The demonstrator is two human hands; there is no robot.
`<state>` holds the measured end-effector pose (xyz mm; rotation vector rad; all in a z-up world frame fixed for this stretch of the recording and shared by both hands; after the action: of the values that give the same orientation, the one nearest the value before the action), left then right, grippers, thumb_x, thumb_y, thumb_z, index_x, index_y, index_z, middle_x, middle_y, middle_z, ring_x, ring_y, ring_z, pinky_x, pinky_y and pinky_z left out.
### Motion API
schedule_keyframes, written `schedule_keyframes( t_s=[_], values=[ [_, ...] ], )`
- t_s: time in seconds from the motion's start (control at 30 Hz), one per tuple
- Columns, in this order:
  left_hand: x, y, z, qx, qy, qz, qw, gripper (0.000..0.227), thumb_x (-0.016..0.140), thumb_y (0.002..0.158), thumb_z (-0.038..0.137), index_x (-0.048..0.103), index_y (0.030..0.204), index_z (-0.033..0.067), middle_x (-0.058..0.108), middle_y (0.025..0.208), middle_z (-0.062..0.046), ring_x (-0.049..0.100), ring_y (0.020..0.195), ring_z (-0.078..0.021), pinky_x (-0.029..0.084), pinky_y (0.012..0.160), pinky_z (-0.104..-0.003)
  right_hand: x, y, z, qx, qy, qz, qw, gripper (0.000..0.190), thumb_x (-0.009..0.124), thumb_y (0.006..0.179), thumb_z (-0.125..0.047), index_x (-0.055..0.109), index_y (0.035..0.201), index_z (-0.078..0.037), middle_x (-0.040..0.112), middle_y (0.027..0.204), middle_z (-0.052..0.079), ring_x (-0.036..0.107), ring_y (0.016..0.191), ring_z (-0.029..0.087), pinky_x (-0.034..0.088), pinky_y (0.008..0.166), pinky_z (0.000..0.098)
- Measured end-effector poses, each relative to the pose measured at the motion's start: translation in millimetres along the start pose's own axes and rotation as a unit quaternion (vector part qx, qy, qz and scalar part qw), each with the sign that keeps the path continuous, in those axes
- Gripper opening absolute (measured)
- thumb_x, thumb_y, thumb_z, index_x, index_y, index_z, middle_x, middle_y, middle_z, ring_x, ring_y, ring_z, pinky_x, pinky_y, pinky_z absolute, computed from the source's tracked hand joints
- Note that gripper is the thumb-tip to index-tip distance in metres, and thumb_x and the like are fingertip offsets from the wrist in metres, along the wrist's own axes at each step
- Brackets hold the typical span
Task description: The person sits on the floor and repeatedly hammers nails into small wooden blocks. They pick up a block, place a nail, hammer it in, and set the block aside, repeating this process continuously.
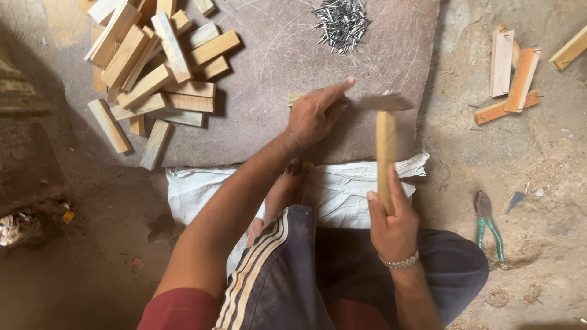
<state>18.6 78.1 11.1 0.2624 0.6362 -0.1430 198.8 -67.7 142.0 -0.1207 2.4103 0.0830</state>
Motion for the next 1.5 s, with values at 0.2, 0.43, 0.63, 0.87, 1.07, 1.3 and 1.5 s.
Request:
schedule_keyframes(
  t_s=[0.2,0.43,0.63,0.87,1.07,1.3,1.5],
  values=[
    [-3,3,-6,-0.043,-0.038,-0.02,0.998,0.081,0.074,0.097,0.02,0.024,0.161,0.0277,0.078,0.107,0.004,0.076,0.092,-0.0185,0.062,0.082,-0.035,6,18,-28,-0.059,-0.069,0.026,0.996,0.055,0.069,0.103,-0.011,0.046,0.151,0.006,0.072,0.108,0.022,0.073,0.097,0.031,0.06,0.081,0.0381],
    [-7,2,-3,-0.057,-0.058,-0.042,0.996,0.088,0.075,0.097,0.017,0.018,0.163,0.0272,0.079,0.11,0.002,0.076,0.096,-0.0212,0.061,0.086,-0.038,-12,22,-37,-0.074,-0.104,0.015,0.992,0.053,0.069,0.101,-0.008,0.05,0.15,0.003,0.072,0.113,0.027,0.074,0.099,0.034,0.06,0.079,0.0373],
    [-15,1,11,-0.025,-0.053,-0.06,0.996,0.104,0.083,0.082,0.013,0.015,0.16,0.0251,0.061,0.124,-0.01,0.071,0.104,-0.0254,0.06,0.092,-0.039,-13,6,-32,-0.062,-0.138,0.1,0.983,0.038,0.073,0.1,-0.012,0.054,0.131,-0.001,0.068,0.091,0.02,0.07,0.081,0.032,0.057,0.072,0.0388],
    [-10,11,5,-0.069,-0.045,-0.103,0.991,0.089,0.077,0.088,0.009,0.022,0.158,0.02,0.067,0.121,-0.006,0.073,0.1,-0.0197,0.061,0.091,-0.037,22,4,4,0.04,-0.09,-0.011,0.995,0.056,0.069,0.097,-0.012,0.051,0.148,0.005,0.07,0.122,0.028,0.073,0.107,0.039,0.059,0.087,0.0432],
    [-27,25,6,-0.166,-0.011,-0.126,0.978,0.05,0.067,0.099,0.016,0.047,0.145,0.0116,0.069,0.114,-0.008,0.071,0.094,-0.0209,0.061,0.083,-0.038,5,-18,40,0.094,-0.008,0.014,0.995,0.061,0.067,0.096,-0.011,0.047,0.152,0.005,0.065,0.137,0.028,0.07,0.117,0.032,0.058,0.093,0.0386],
    [-116,-12,-36,-0.386,0.147,-0.052,0.909,0.042,0.076,0.096,0.051,0.071,0.109,0.0108,0.066,0.117,-0.011,0.066,0.103,-0.0291,0.056,0.089,-0.047,13,-20,77,0.144,0.014,0.029,0.989,0.064,0.067,0.097,-0.011,0.043,0.154,0.005,0.061,0.143,0.027,0.064,0.125,0.03,0.052,0.1,0.0367],
    [-97,-14,30,0.121,0.319,-0.021,0.94,0.054,0.077,0.064,0.054,0.071,0.109,0.0242,0.066,0.116,-0.007,0.054,0.11,-0.0264,0.049,0.092,-0.042,18,-13,77,0.239,0.064,0.01,0.969,0.07,0.065,0.098,-0.011,0.039,0.162,-0.001,0.061,0.137,0.031,0.063,0.11,0.037,0.052,0.09,0.0435]
  ],
)
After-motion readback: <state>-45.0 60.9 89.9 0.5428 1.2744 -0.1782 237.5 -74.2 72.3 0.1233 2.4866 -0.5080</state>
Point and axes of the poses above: each hand's wrist, its own y-axis towards the middle knuckle, its own x-axis out of the palm, z = x × y, the point moved 9 cm from there along y, towards the middle knuckle
